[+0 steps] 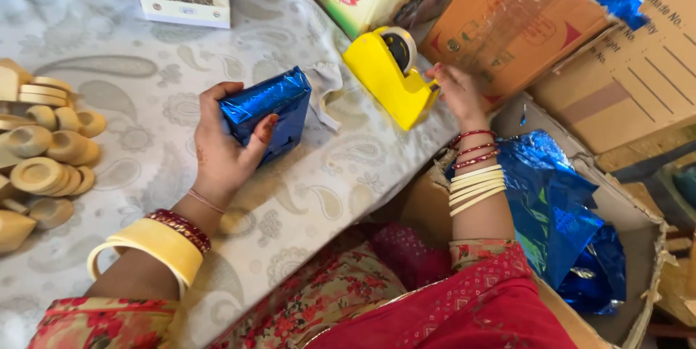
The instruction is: The recorder wraps small gift boxes in metallic blue and silver foil, securing the folds with clear adhesive tape from a dispenser.
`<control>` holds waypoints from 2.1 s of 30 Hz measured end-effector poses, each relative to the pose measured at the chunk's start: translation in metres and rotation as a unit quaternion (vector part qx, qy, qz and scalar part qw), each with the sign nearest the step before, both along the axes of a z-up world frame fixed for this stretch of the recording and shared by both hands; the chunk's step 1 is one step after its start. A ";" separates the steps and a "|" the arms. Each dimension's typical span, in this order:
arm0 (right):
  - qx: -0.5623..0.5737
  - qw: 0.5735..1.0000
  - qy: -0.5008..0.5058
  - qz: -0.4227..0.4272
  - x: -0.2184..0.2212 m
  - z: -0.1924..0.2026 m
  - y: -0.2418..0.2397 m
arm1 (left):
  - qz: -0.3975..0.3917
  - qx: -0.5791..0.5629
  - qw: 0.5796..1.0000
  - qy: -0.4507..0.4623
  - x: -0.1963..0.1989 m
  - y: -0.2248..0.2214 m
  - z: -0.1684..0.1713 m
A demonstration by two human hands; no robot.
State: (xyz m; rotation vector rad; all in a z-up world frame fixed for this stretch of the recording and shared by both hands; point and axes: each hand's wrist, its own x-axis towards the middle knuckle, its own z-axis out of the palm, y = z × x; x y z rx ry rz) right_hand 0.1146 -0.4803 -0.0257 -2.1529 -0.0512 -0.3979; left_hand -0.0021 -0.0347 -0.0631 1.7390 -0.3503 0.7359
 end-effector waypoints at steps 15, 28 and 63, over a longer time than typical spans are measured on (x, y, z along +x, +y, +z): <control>-0.071 0.995 -0.037 0.052 0.017 0.005 -0.002 | 0.030 0.037 0.997 -0.055 0.001 0.002 0.006; 0.147 0.986 0.080 -0.013 -0.028 -0.009 -0.015 | 0.023 0.033 0.998 -0.041 0.002 0.004 0.006; 0.277 0.913 -0.104 0.282 -0.095 -0.005 0.281 | 0.017 -0.047 0.998 0.025 0.008 -0.003 0.002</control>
